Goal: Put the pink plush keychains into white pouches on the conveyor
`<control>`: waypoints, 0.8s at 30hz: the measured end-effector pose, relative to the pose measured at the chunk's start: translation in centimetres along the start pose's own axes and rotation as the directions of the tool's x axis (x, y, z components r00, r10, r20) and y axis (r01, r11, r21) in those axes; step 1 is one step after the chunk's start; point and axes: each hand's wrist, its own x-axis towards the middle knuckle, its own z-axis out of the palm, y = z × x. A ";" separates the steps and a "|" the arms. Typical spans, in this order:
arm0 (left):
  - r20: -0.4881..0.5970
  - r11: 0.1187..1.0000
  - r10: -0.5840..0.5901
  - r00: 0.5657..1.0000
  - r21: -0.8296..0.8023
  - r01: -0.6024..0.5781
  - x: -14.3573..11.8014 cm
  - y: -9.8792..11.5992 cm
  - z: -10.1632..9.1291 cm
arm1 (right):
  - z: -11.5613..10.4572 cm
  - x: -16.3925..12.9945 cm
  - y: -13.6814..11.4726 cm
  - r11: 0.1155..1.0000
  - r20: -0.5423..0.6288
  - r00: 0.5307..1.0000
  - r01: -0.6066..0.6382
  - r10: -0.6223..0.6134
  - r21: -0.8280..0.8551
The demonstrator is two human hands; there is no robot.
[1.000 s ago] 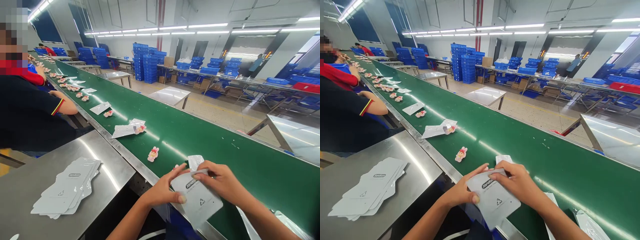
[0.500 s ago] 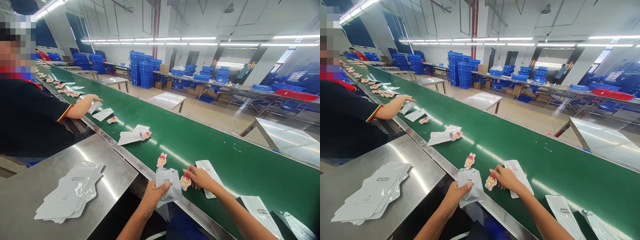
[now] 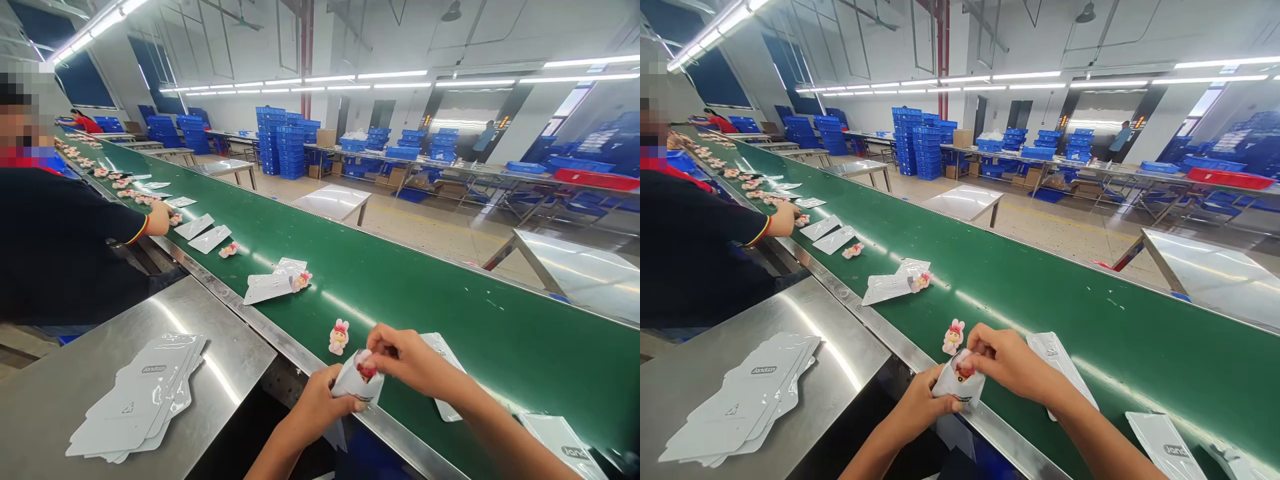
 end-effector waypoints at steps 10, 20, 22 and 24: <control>-0.133 0.997 -0.032 0.991 0.064 0.041 0.9 2.6 -3.7 | -1.4 4.8 3.0 0.973 0.069 0.970 0.229 -0.231 0.040; -0.388 0.882 0.192 0.902 0.471 0.015 12.2 1.4 -4.9 | 3.7 4.9 11.9 0.947 0.195 0.946 -0.289 0.260 0.138; -0.369 0.823 0.249 0.895 0.568 0.005 13.7 2.1 -5.5 | 3.7 4.4 12.9 0.927 0.205 0.946 -0.296 0.251 0.231; -0.354 0.750 0.288 0.890 0.661 0.020 15.1 3.5 -7.7 | 3.3 3.8 13.9 0.924 0.178 0.953 -0.286 0.246 0.255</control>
